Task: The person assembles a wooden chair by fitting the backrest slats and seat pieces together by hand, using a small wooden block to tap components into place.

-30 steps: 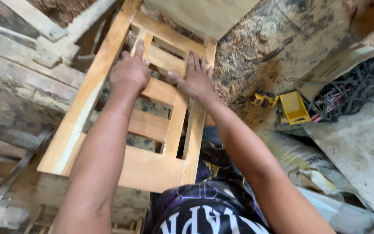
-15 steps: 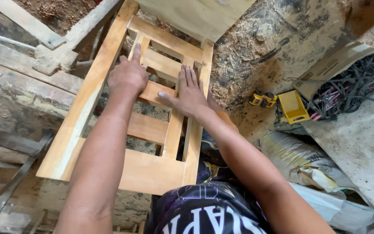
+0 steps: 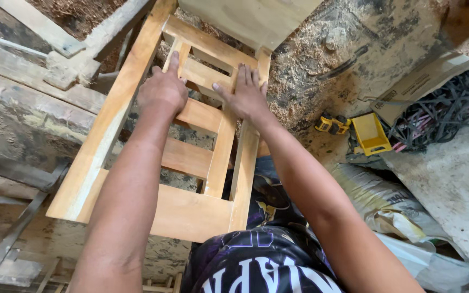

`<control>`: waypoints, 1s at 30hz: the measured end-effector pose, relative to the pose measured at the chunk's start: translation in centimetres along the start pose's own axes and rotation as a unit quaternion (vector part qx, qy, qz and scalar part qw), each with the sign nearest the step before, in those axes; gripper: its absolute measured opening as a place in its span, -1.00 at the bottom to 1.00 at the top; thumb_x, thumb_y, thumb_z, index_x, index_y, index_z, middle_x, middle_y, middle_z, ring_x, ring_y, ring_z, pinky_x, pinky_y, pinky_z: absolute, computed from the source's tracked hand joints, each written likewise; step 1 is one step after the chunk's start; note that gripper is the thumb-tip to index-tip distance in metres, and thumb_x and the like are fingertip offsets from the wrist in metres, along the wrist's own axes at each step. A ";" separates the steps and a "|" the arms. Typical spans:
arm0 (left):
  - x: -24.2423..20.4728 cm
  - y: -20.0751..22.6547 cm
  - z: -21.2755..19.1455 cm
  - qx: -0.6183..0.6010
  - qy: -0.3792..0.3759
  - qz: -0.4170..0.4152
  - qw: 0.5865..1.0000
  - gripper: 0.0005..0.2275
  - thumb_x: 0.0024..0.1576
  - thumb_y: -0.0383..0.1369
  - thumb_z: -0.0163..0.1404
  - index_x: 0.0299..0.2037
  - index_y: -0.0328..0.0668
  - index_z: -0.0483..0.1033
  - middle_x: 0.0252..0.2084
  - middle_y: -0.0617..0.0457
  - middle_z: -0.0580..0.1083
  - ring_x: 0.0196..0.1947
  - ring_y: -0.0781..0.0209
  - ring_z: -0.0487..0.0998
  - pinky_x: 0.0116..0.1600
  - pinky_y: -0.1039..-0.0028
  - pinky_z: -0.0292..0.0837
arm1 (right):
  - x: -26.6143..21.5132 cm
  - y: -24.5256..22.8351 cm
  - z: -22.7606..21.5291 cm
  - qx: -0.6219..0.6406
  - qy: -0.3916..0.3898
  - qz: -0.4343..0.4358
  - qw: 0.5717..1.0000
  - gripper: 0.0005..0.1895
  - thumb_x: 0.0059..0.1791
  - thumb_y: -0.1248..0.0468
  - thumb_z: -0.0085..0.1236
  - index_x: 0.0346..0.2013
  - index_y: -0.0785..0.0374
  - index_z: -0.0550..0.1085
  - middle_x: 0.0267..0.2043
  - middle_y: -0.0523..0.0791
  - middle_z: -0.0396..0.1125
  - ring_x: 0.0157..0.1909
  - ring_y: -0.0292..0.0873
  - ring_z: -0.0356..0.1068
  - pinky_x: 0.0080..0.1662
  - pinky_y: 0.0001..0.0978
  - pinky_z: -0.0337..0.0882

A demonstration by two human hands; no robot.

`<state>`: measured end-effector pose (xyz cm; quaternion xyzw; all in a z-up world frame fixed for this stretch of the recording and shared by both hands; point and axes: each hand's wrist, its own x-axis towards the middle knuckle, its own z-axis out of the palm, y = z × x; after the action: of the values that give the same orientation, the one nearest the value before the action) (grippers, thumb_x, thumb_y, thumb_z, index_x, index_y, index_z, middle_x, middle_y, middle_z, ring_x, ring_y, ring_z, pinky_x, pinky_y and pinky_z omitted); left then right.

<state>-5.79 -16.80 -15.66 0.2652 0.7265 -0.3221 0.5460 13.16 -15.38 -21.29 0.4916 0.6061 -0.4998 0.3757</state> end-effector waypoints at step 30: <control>0.5 -0.2 0.4 -0.013 0.002 0.000 1.000 -0.42 0.35 -0.11 -0.26 0.54 0.51 -0.26 0.51 -0.13 0.04 0.37 -0.17 0.28 0.35 0.08 0.25 | -1.6 0.7 1.7 -0.022 -0.004 -0.061 0.998 0.21 -0.03 -0.47 -0.22 0.53 0.32 -0.34 0.63 0.08 -0.52 0.61 0.06 -0.61 0.48 0.06 -0.41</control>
<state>-5.83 -17.25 -16.18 0.2592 0.7318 -0.3119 0.5478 14.14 -17.37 -20.32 0.4432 0.6443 -0.5105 0.3574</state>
